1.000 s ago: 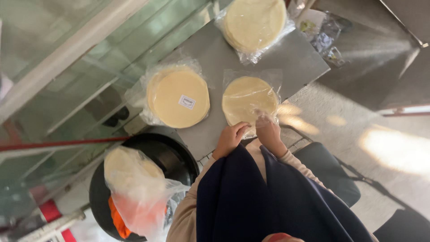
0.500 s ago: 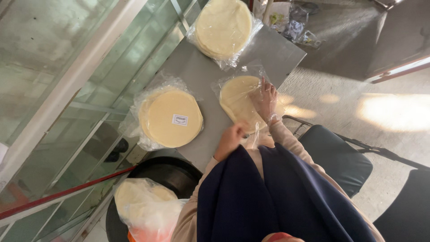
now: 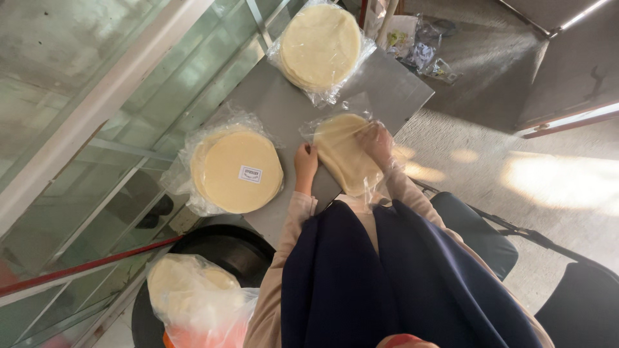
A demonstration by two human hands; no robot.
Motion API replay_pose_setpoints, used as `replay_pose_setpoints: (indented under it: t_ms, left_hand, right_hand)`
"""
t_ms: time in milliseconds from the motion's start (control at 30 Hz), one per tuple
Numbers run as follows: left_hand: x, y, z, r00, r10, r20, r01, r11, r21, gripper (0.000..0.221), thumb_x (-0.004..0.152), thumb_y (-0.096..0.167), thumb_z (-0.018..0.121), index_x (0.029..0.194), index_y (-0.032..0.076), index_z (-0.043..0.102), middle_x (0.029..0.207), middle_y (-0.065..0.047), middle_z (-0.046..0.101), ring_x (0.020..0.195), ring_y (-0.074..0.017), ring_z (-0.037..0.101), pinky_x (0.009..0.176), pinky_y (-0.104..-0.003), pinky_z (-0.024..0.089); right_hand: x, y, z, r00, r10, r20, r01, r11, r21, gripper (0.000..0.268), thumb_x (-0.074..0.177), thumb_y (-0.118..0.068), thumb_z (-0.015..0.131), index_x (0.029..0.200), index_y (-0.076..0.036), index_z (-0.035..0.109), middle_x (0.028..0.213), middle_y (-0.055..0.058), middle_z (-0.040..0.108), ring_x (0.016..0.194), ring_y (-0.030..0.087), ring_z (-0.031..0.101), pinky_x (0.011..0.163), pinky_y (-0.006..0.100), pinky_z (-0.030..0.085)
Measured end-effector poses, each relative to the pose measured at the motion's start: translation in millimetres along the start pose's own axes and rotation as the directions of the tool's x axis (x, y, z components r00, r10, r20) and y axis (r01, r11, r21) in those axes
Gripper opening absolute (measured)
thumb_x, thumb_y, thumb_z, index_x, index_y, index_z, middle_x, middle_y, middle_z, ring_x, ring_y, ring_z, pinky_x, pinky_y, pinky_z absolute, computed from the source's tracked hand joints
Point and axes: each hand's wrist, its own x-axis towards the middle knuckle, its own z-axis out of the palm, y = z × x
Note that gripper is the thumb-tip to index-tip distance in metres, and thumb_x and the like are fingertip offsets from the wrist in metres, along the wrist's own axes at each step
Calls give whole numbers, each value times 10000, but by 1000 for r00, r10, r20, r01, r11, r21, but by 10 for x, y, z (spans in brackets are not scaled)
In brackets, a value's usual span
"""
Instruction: The person separates thin circular dough wrappers from a stack, folds them, and places them into plastic bags.
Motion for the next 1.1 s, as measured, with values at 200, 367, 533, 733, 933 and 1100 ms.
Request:
replay_pose_setpoints:
  t_ms: [200, 367, 533, 733, 933, 1100]
  left_hand:
    - [-54, 128, 76, 999, -25, -26, 11, 901, -435, 220, 1009, 195, 637, 1006, -24, 631, 909, -95, 687, 830, -184, 628, 766, -343, 514]
    - [-24, 212, 58, 978, -28, -207, -44, 941, -336, 204, 1012, 190, 622, 1000, -13, 610, 909, -110, 680, 833, -207, 636, 784, -355, 516]
    - [-47, 231, 45, 957, -12, -289, -43, 982, -182, 198, 999, 177, 616, 994, -18, 587, 882, -156, 668, 798, -274, 641, 762, -398, 517]
    - [-1, 20, 82, 962, 30, -272, -61, 993, -105, 208, 999, 195, 613, 1027, -11, 603, 915, -171, 706, 824, -319, 691, 757, -425, 535]
    - [4, -131, 114, 982, -1, -191, -17, 996, -89, 283, 989, 257, 650, 1030, -21, 618, 911, -178, 732, 836, -329, 717, 759, -423, 548]
    - [-26, -151, 24, 995, -24, -97, 18, 998, -59, 357, 934, 313, 700, 1021, -28, 640, 887, -180, 738, 813, -316, 732, 749, -414, 564]
  right_hand:
    - [231, -36, -72, 983, 98, 158, 36, 732, -680, 449, 828, -297, 815, 1178, -41, 699, 1015, 141, 740, 882, 273, 722, 812, 393, 595]
    - [366, -42, 22, 980, 48, 195, 86, 776, -624, 301, 920, -337, 719, 1127, -122, 756, 1242, 147, 704, 1036, 283, 699, 923, 406, 568]
    - [525, -40, 289, 953, -277, 121, 245, 471, -847, 494, 1087, -334, 599, 1428, 17, 525, 1444, 258, 564, 1351, 422, 497, 1149, 503, 392]
    - [121, -190, 370, 804, -375, 462, 544, 148, -826, 570, 973, -257, 595, 1530, -177, 506, 1600, 180, 450, 1511, 351, 343, 1251, 524, 256]
    - [-294, -339, 303, 483, -386, 786, 870, 316, -379, 539, 983, -369, 632, 1476, -174, 537, 1559, 109, 451, 1508, 327, 340, 1238, 591, 225]
    - [-338, -260, 461, 384, -421, 822, 923, 162, -348, 529, 996, -385, 596, 1429, -81, 571, 1588, 125, 446, 1512, 282, 360, 1216, 625, 219]
